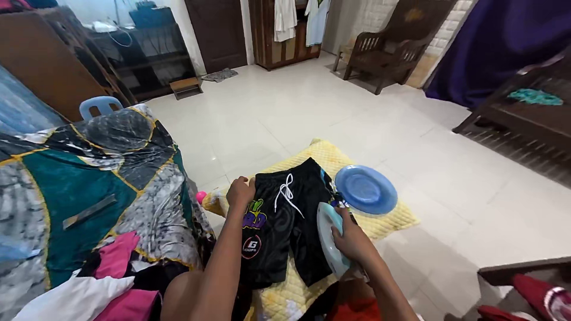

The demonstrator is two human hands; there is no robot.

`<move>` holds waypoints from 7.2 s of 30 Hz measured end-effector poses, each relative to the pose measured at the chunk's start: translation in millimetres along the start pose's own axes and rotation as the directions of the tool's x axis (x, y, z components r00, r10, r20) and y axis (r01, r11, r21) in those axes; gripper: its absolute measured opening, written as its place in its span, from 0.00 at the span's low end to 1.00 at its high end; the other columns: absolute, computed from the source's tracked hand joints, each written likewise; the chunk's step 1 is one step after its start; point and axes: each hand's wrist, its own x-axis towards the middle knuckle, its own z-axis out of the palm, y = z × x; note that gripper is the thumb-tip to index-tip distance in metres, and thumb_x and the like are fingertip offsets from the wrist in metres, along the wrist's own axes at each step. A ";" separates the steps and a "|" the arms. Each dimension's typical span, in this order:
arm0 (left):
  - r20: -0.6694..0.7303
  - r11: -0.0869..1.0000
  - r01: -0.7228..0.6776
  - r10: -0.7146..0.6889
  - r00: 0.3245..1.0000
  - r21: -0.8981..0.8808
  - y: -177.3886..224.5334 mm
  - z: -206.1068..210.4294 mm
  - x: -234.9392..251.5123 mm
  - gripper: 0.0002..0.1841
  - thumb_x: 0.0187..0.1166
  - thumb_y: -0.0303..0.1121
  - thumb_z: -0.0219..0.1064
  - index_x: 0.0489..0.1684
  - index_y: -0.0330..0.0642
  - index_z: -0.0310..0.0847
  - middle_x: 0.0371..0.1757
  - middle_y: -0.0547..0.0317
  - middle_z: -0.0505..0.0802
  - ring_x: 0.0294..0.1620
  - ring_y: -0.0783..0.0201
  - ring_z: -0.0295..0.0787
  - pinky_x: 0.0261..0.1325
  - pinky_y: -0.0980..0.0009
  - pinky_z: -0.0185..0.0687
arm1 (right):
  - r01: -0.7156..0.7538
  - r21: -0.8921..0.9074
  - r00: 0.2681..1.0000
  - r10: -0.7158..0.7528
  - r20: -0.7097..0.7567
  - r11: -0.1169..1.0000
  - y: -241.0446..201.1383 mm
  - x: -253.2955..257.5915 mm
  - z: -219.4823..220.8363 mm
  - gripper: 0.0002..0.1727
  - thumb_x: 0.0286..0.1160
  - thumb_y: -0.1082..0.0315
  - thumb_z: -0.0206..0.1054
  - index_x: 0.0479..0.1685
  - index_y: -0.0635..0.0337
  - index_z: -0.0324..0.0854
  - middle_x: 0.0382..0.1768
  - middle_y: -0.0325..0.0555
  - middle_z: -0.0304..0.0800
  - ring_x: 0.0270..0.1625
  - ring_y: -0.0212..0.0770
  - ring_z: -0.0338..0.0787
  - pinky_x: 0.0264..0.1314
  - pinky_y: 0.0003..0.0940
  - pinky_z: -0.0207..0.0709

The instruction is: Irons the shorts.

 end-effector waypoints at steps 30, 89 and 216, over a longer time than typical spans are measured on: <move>-0.096 0.908 -0.128 0.180 0.979 0.399 -52.3 118.9 -163.7 0.49 0.69 0.84 0.39 0.94 0.75 0.54 0.98 0.63 0.52 0.97 0.36 0.38 0.77 0.12 0.27 | 0.195 -0.097 0.980 -0.190 0.057 0.976 -28.2 8.1 16.0 0.37 0.83 0.55 0.62 0.93 0.39 0.55 0.48 0.57 0.93 0.49 0.60 0.95 0.55 0.63 0.87; -0.211 0.968 0.036 0.017 0.977 0.248 -78.1 125.0 -215.4 0.55 0.71 0.78 0.52 0.94 0.47 0.55 0.97 0.40 0.49 0.92 0.34 0.55 0.81 0.38 0.68 | 0.035 -0.039 0.996 -0.038 -0.080 0.999 -47.6 76.6 -0.6 0.40 0.80 0.58 0.62 0.93 0.48 0.51 0.58 0.63 0.91 0.61 0.63 0.92 0.63 0.64 0.83; -0.050 0.689 -0.693 0.716 0.696 0.212 -21.5 174.0 -245.0 0.19 0.80 0.52 0.61 0.56 0.54 0.91 0.77 0.62 0.87 0.86 0.50 0.73 0.85 0.38 0.63 | 0.100 -0.035 0.995 -0.099 0.020 0.994 -48.6 26.1 16.2 0.38 0.83 0.58 0.62 0.93 0.47 0.53 0.54 0.62 0.91 0.54 0.63 0.94 0.58 0.64 0.85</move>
